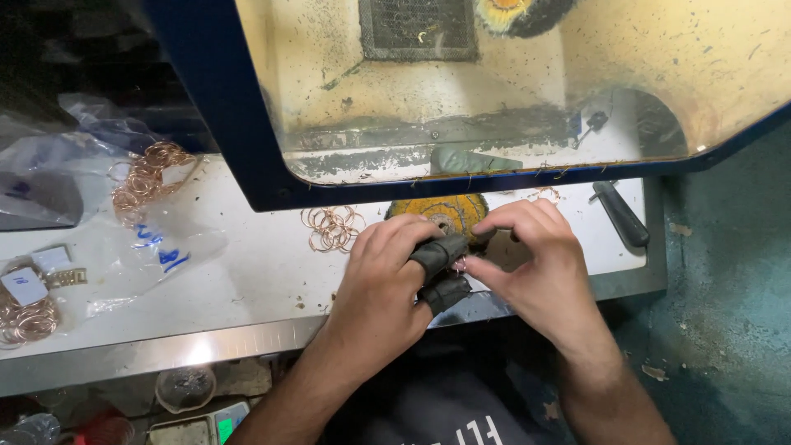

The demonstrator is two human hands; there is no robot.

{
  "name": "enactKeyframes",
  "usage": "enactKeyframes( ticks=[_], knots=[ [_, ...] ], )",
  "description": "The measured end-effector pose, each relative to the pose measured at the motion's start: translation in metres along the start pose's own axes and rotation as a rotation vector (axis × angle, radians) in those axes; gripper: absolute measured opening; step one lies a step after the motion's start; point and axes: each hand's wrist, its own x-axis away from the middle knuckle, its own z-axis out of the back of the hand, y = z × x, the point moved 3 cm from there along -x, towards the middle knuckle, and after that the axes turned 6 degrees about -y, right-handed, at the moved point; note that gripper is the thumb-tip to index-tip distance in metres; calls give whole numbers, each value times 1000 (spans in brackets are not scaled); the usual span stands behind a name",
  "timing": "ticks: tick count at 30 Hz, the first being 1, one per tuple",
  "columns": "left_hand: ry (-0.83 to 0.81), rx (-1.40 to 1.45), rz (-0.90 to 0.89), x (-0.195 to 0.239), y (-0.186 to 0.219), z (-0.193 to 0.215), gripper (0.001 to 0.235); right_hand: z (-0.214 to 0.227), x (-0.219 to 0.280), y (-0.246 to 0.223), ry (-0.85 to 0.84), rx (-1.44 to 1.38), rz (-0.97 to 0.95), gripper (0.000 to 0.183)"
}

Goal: The person repeatedly picks up small copper rings, holds them with a black holder, and uses a rotary tool to polish each ring against a rotating buffing wheel. After polishing, the person places the rings back on the workbench.

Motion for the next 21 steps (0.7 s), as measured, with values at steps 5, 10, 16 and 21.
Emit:
enactKeyframes(
  ticks=[5, 10, 16, 21],
  knots=[
    [17, -13, -16, 1, -2, -3, 29, -2, -4, -4, -16, 38, 43, 45],
    [9, -23, -30, -1, 1, -1, 24, 2, -7, 0, 8, 178, 67, 54],
    [-3, -42, -49, -3, 3, 0, 25, 5, -11, 7, -33, 479, 91, 59],
    [-16, -53, -56, -3, 3, 2, 27, 12, -10, 1, -85, 313, 131, 47]
  ],
)
